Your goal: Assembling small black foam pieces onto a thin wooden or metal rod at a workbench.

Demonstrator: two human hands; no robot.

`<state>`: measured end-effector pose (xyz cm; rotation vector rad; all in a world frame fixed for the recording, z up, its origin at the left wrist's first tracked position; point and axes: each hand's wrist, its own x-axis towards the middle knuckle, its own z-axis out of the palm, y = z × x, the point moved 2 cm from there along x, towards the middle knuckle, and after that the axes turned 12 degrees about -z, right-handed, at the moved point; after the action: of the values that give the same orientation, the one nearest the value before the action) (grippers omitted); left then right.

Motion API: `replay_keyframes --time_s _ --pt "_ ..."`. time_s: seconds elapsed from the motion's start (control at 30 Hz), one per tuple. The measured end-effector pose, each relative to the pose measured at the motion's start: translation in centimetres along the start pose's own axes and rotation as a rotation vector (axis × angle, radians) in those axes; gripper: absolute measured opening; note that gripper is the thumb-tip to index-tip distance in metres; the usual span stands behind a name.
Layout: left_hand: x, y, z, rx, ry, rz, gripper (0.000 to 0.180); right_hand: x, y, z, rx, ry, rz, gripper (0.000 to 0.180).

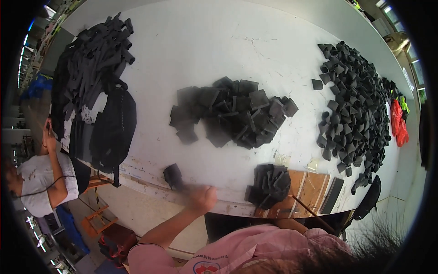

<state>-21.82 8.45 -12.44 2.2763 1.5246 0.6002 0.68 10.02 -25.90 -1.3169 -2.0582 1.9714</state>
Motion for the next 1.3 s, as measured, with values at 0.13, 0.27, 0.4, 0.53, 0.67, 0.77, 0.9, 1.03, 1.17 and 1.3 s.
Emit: replay_keyframes --time_s 0.13,0.27,0.4,0.53,0.67,0.77,0.9,1.03,1.17,1.3 --pt "0.2 0.2 0.5 0.005 0.075 -0.014 0.013 -2.6 1.6 1.9 -0.057 0.078 -0.015 0.03" --pt "0.1 0.4 0.5 0.03 0.071 -0.029 0.013 -7.1 3.3 5.2 -0.072 0.151 0.0 0.03" --pt "0.2 0.4 0.2 -0.003 0.143 -0.005 0.012 -10.6 4.2 7.7 -0.062 0.26 0.02 0.03" --pt "1.1 0.5 0.7 -0.019 0.203 -0.066 0.008 -13.6 4.4 7.6 -0.066 0.338 0.021 0.03" --pt "1.9 2.7 2.6 -0.426 0.136 -0.499 0.018 -15.3 3.2 7.8 -0.292 0.263 -0.052 0.033" --pt "2.9 6.8 3.8 -0.304 0.141 -0.511 0.028 -17.3 3.2 7.6 -0.312 0.307 -0.175 0.036" --pt "3.2 8.8 5.7 -0.115 0.214 -0.403 0.02 -20.0 1.3 7.2 -0.249 0.241 -0.099 0.038" --pt "2.8 9.9 5.6 -0.136 0.26 -0.342 0.013 -22.4 1.1 6.7 -0.158 0.338 -0.117 0.037" --pt "2.3 9.3 5.3 -0.229 0.382 -0.408 0.012 -22.9 0.6 6.3 -0.161 0.376 -0.143 0.036" --pt "1.9 9.0 4.5 -0.501 0.506 -0.58 0.012 -23.4 -0.2 6.3 -0.158 0.367 -0.153 0.036"
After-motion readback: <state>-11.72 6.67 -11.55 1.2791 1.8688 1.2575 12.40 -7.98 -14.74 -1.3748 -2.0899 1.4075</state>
